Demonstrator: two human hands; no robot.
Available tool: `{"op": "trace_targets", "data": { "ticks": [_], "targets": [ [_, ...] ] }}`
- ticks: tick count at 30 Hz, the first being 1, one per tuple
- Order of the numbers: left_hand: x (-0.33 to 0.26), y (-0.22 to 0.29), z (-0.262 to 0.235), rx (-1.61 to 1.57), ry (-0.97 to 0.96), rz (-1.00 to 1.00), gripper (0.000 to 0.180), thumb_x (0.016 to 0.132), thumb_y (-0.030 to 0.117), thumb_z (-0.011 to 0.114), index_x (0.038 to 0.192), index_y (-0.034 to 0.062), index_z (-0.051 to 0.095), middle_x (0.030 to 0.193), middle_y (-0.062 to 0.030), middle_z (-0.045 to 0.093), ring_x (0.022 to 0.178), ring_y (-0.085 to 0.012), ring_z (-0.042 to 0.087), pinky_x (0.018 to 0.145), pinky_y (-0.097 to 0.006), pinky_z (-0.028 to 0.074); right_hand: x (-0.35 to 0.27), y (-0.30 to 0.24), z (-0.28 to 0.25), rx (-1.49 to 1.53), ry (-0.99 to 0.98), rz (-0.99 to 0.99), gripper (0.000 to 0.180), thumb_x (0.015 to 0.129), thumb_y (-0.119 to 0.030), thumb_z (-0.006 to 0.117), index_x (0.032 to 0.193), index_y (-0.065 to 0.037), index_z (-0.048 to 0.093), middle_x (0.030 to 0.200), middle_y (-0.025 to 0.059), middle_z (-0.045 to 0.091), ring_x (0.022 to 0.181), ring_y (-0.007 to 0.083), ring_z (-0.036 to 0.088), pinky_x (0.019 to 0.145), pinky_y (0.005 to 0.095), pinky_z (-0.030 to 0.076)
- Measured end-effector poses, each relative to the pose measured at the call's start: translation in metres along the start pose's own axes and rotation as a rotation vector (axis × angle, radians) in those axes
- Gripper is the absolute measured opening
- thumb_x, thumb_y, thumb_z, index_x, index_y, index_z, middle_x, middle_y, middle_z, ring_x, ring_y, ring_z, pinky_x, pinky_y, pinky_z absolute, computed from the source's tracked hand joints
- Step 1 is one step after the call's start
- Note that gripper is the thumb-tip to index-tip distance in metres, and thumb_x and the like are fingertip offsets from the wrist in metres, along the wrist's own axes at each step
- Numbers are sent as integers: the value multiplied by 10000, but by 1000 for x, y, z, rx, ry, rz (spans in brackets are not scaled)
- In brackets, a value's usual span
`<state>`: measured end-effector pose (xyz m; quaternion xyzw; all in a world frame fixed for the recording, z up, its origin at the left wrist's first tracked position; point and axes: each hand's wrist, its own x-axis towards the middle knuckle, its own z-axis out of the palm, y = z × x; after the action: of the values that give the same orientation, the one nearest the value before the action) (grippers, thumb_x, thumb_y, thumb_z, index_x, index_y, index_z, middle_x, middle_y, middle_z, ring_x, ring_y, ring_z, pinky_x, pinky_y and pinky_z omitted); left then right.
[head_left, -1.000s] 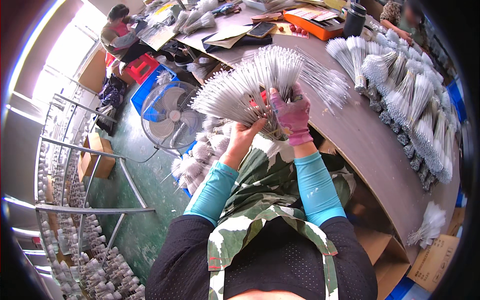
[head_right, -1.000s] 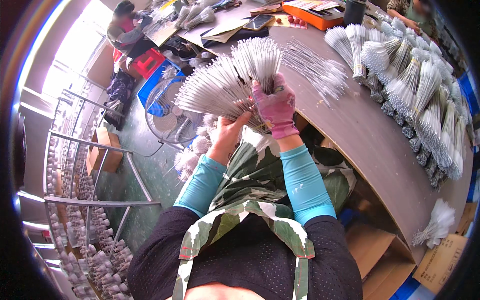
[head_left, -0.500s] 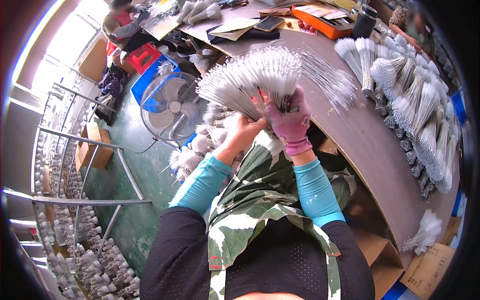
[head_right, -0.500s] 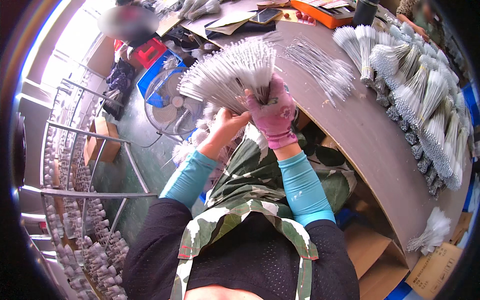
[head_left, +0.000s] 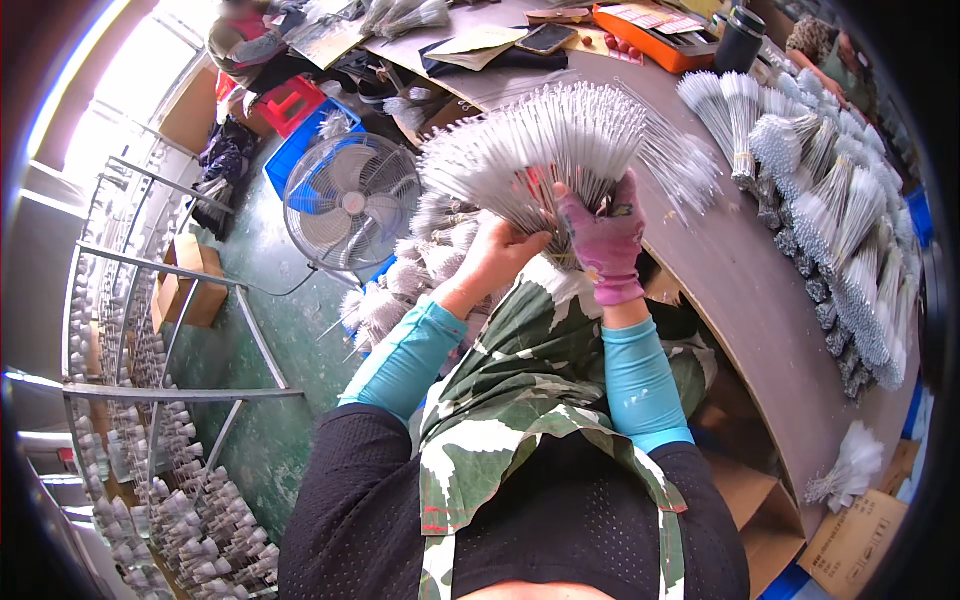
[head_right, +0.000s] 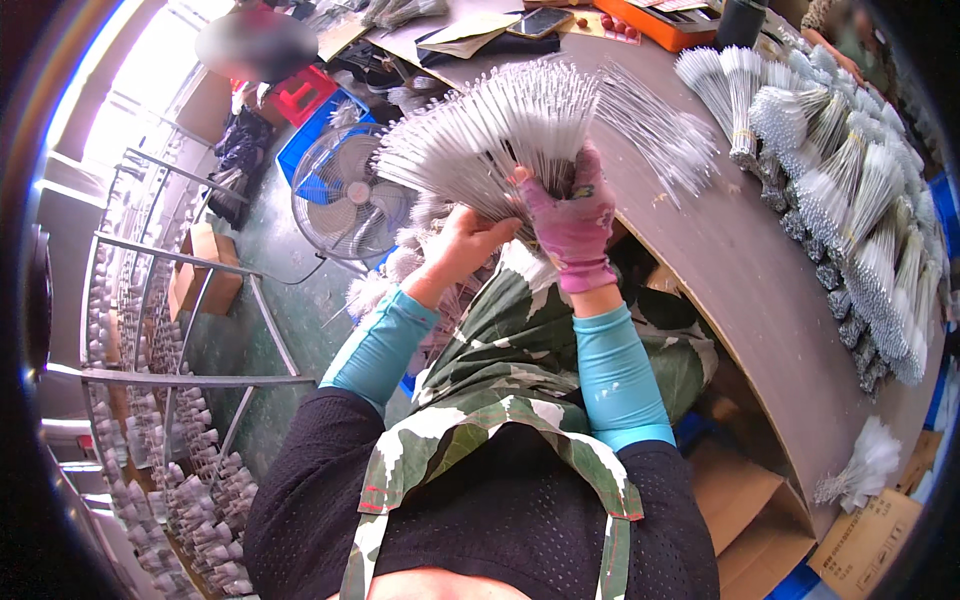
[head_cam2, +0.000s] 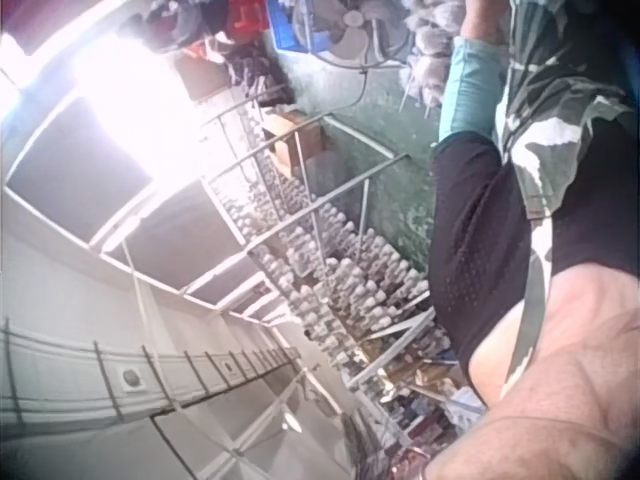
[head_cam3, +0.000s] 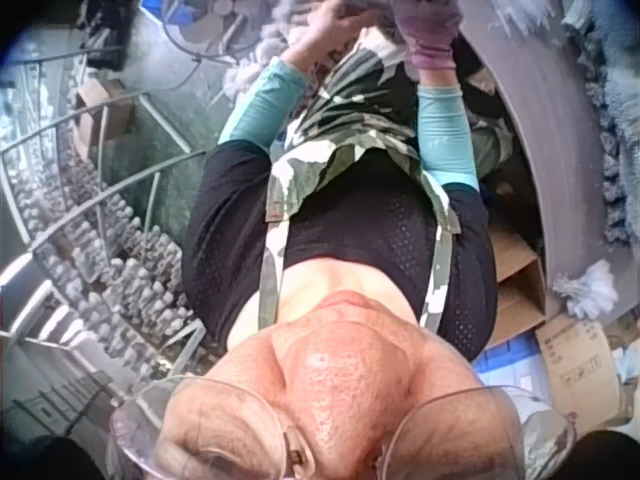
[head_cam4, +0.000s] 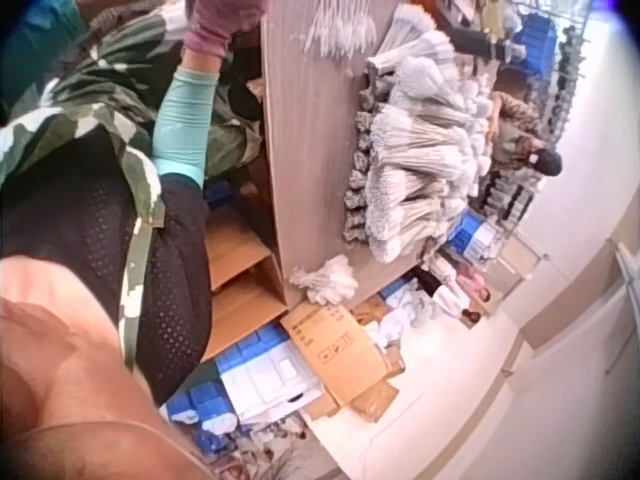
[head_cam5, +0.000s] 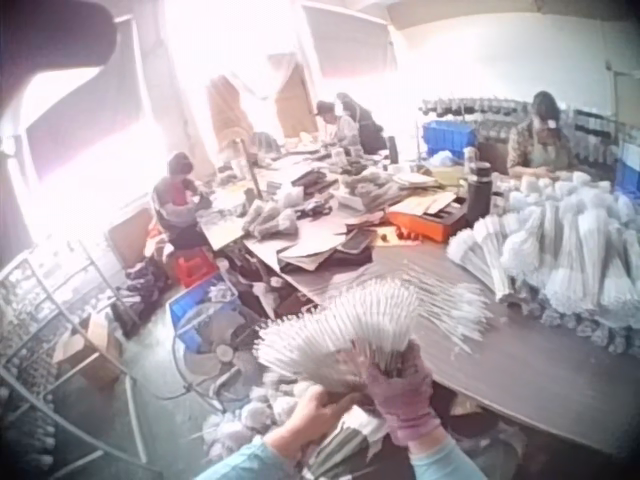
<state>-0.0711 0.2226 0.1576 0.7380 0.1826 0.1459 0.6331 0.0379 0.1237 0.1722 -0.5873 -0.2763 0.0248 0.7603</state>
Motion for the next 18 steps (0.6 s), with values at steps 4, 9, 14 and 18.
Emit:
{"op": "trace_targets", "data": {
  "ticks": [4, 9, 14, 18],
  "targets": [
    [3, 10, -2, 335, -28, -162, 235, 826, 129, 652, 1022, 0, 632, 811, -45, 664, 764, -87, 590, 688, -273, 484, -1, -1, -13, -128, -295, -51, 598, 678, -166, 789, 1185, -30, 502, 919, 98, 659, 821, 211, 651, 726, 334, 509],
    [3, -12, 17, 73, 167, 149, 214, 827, 138, 645, 987, -3, 642, 785, -62, 673, 769, -72, 588, 679, -266, 482, -12, -2, 8, -472, -111, -243, 715, 616, -267, 781, 1225, -36, 487, 963, 155, 637, 834, 316, 640, 706, 380, 514],
    [5, -31, 27, -92, 260, 244, 191, 840, 131, 629, 963, -14, 645, 727, -33, 650, 712, -47, 555, 633, -251, 471, -12, 8, 7, -465, 17, -329, 768, 617, -242, 775, 1274, -11, 451, 967, 150, 635, 817, 308, 641, 709, 377, 518],
    [8, -55, 10, -11, 98, 201, 169, 856, 104, 609, 965, -22, 634, 672, 31, 553, 640, -22, 455, 544, -225, 398, -5, 13, 4, -403, 30, -242, 634, 662, -152, 764, 1205, -9, 468, 995, 127, 634, 858, 230, 642, 741, 327, 511]
  ]
}}
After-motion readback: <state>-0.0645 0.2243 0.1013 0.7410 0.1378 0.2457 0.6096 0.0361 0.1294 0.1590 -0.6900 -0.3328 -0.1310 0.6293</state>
